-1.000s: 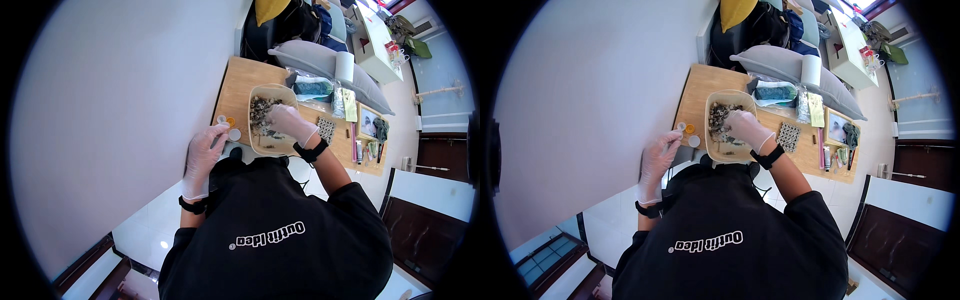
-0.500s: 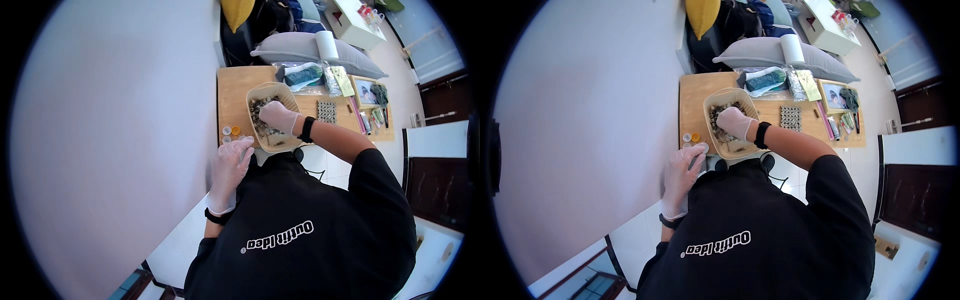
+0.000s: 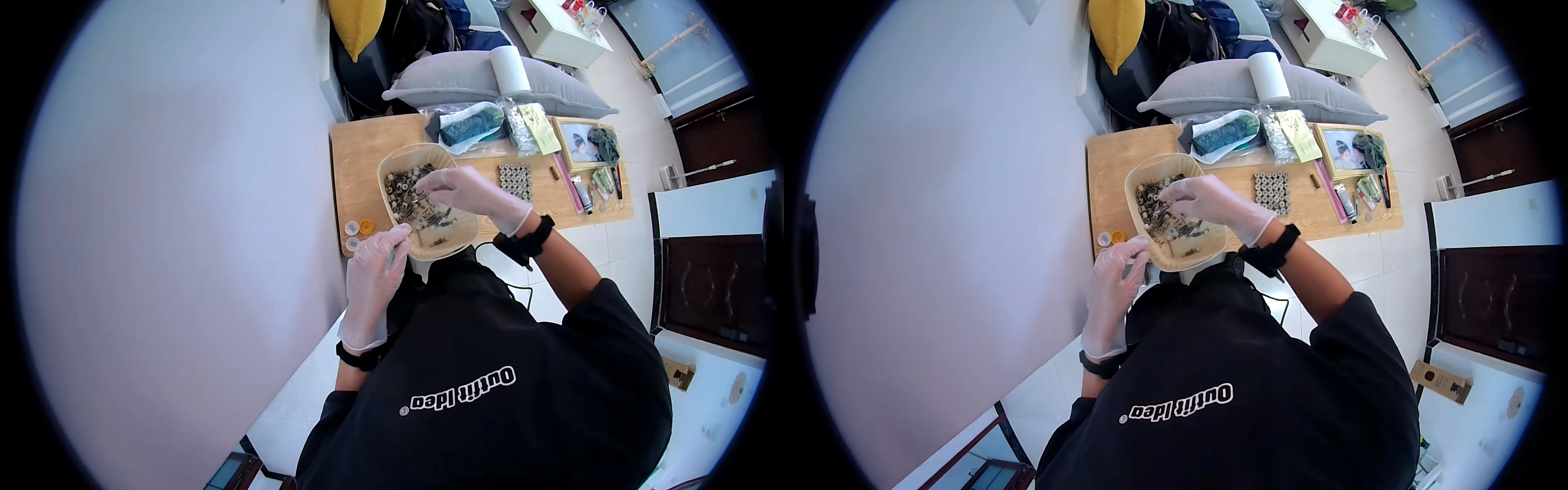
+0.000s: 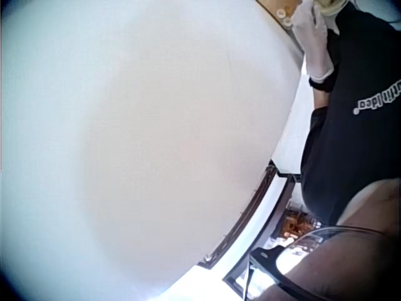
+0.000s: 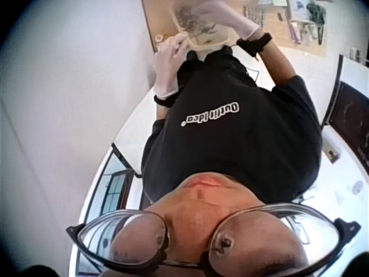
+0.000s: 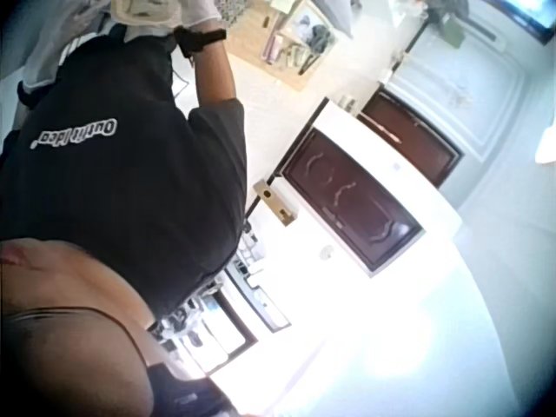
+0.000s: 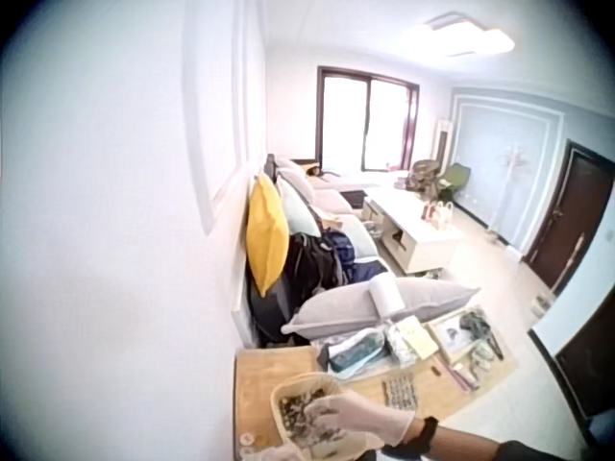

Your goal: The person picks up a small metal part from a container and holds it up for inspection, turning it over to check different sides before placing it into a tray of similar components.

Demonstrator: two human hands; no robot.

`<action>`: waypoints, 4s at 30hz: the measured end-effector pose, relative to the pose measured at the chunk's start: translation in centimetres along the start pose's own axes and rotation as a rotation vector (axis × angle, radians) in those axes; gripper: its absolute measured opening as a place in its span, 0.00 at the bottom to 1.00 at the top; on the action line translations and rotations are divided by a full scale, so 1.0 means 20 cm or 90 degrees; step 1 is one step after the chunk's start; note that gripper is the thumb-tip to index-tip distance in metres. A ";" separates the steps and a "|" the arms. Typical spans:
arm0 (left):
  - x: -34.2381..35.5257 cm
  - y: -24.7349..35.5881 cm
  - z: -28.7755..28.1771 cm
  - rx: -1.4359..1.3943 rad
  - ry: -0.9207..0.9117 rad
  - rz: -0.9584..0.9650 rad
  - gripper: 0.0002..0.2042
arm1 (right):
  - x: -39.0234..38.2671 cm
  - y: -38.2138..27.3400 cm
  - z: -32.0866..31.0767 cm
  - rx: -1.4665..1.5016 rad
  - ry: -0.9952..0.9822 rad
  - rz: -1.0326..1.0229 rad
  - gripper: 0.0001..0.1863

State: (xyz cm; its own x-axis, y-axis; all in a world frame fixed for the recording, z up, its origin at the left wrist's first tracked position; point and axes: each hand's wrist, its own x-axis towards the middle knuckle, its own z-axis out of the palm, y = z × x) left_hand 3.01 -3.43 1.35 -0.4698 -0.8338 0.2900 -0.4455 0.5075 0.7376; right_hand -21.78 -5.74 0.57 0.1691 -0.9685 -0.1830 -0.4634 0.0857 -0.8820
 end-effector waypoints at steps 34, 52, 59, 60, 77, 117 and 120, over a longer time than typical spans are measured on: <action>0.00 0.17 0.16 0.010 0.165 -0.145 0.08 | 0.17 0.26 0.24 -0.673 -0.225 -0.153 0.08; 0.41 -0.12 0.47 0.401 -0.451 -0.044 0.07 | -0.18 0.01 -0.32 -0.163 -0.035 -0.102 0.13; 0.45 -0.17 0.54 0.477 -0.520 -0.020 0.07 | -0.63 0.54 -0.72 -0.060 0.329 0.061 0.11; 0.46 -0.17 0.57 0.508 -0.519 0.007 0.06 | -0.69 0.72 -0.74 -0.079 0.364 0.080 0.11; 0.42 -0.13 0.54 0.509 -0.535 0.004 0.06 | -0.83 1.12 -0.60 -0.020 0.279 0.211 0.26; 0.25 0.05 0.34 0.220 -0.243 -0.245 0.04 | -0.63 0.93 -0.66 -0.206 0.370 0.060 0.07; 0.25 0.07 0.33 0.225 -0.248 -0.253 0.05 | -0.71 0.80 -0.80 -0.214 0.247 0.083 0.08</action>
State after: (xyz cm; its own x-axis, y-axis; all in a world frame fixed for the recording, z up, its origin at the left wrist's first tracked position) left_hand -4.99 -5.42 -0.23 -0.4304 -0.8662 -0.2538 -0.8339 0.2740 0.4791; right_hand -45.53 5.64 -3.88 -0.2134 -0.9756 -0.0512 -0.7229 0.1930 -0.6635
